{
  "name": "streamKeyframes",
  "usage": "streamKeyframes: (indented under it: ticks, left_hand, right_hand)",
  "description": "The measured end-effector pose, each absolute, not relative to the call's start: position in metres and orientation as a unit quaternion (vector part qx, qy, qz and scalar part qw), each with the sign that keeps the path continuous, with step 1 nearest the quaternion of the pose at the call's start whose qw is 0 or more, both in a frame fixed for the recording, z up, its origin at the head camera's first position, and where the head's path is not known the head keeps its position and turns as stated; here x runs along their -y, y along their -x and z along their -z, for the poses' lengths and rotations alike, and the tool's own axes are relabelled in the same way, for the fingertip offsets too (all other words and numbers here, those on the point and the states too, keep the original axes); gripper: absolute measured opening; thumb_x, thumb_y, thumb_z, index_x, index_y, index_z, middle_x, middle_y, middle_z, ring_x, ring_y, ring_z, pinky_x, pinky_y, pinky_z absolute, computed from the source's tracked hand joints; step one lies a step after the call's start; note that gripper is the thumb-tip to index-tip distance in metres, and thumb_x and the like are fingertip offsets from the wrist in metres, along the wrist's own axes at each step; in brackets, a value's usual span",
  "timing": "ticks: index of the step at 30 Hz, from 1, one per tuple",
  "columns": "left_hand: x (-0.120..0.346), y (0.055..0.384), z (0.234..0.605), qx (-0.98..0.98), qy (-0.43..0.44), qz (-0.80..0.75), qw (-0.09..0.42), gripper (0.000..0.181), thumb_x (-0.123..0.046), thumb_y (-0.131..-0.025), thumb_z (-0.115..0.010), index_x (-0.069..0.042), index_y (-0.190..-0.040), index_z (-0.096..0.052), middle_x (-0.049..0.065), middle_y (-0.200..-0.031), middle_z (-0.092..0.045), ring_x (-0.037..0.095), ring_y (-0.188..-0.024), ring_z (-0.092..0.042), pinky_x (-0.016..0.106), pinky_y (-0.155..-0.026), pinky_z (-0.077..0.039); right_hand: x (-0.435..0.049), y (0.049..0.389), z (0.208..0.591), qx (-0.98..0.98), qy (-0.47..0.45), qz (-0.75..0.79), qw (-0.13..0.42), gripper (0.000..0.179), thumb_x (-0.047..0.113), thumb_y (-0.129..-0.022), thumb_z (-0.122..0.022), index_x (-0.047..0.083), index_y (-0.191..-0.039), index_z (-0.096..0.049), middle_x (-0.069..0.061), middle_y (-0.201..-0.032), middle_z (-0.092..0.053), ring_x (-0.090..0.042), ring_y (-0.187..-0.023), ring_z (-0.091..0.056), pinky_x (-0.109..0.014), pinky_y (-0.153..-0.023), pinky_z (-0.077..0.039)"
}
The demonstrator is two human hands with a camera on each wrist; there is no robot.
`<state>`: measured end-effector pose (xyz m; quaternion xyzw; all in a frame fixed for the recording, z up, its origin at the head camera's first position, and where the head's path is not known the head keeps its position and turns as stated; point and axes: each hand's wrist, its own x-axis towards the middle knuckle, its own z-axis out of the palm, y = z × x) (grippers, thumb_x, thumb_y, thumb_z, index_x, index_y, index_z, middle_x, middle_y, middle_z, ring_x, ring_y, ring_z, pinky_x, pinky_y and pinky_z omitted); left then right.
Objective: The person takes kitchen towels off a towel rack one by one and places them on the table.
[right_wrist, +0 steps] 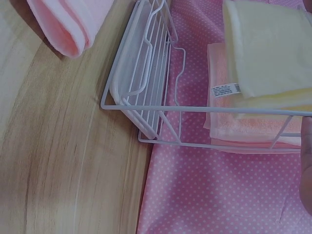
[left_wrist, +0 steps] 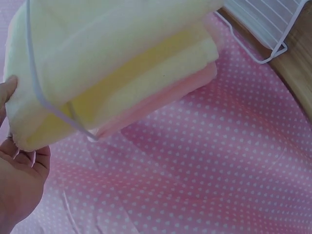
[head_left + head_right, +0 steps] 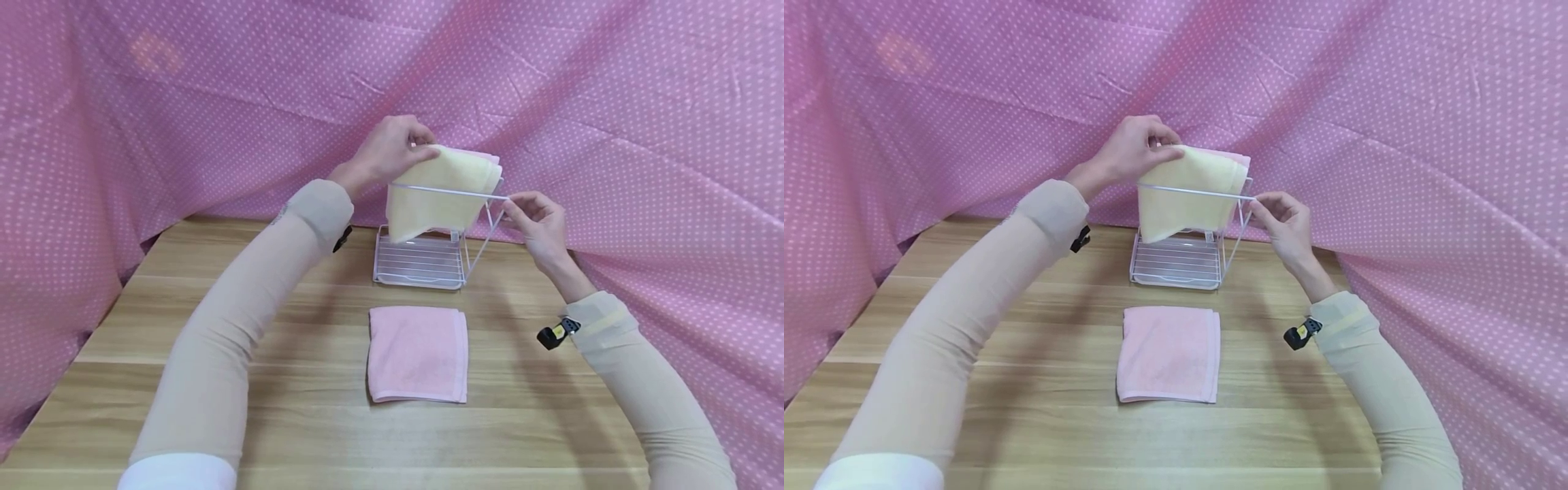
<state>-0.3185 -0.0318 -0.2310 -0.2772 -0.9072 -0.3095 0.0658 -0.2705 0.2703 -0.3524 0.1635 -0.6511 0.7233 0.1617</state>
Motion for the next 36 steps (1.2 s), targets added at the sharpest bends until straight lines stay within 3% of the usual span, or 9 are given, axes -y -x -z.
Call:
streamKeyframes:
  ticks: [13, 17, 23, 36]
  left_hand:
    - [0.034, 0.315, 0.216, 0.893, 0.289, 0.328, 0.106, 0.026, -0.03, -0.103, -0.071, -0.011, -0.12, -0.078, 0.006, -0.114, -0.071, 0.016, -0.104, -0.058, 0.028, -0.098, -0.048]
    - [0.035, 0.311, 0.207, 0.893, 0.282, 0.336, 0.103, 0.027, -0.03, -0.102, -0.072, -0.012, -0.121, -0.078, 0.002, -0.11, -0.068, 0.013, -0.102, -0.056, 0.024, -0.096, -0.048]
    - [0.039, 0.305, 0.192, 0.885, 0.267, 0.366, 0.112, 0.025, -0.029, -0.1, -0.074, -0.013, -0.117, -0.079, -0.007, -0.099, -0.06, 0.008, -0.094, -0.052, 0.018, -0.089, -0.046]
    - [0.05, 0.295, 0.166, 0.868, 0.292, 0.372, 0.153, 0.024, -0.026, -0.099, -0.076, -0.008, -0.114, -0.08, -0.008, -0.094, -0.06, 0.004, -0.087, -0.051, 0.019, -0.084, -0.044]
  right_hand:
    - [-0.271, 0.272, 0.353, 0.642, -0.164, -0.731, 0.166, 0.009, 0.005, -0.092, -0.08, 0.012, -0.097, -0.077, -0.004, -0.085, -0.078, -0.011, -0.074, -0.076, -0.026, -0.073, -0.065]
    - [-0.271, 0.272, 0.353, 0.646, -0.161, -0.728, 0.165, 0.01, 0.003, -0.093, -0.079, 0.013, -0.096, -0.076, 0.001, -0.084, -0.078, -0.01, -0.074, -0.076, -0.025, -0.074, -0.065]
    - [-0.27, 0.273, 0.353, 0.649, -0.163, -0.725, 0.164, 0.016, -0.003, -0.095, -0.074, 0.013, -0.096, -0.076, -0.001, -0.087, -0.077, -0.01, -0.075, -0.076, -0.026, -0.074, -0.064]
    - [-0.272, 0.274, 0.355, 0.659, -0.167, -0.714, 0.168, 0.011, 0.003, -0.094, -0.078, 0.013, -0.097, -0.076, 0.002, -0.086, -0.078, -0.009, -0.074, -0.076, -0.027, -0.073, -0.065]
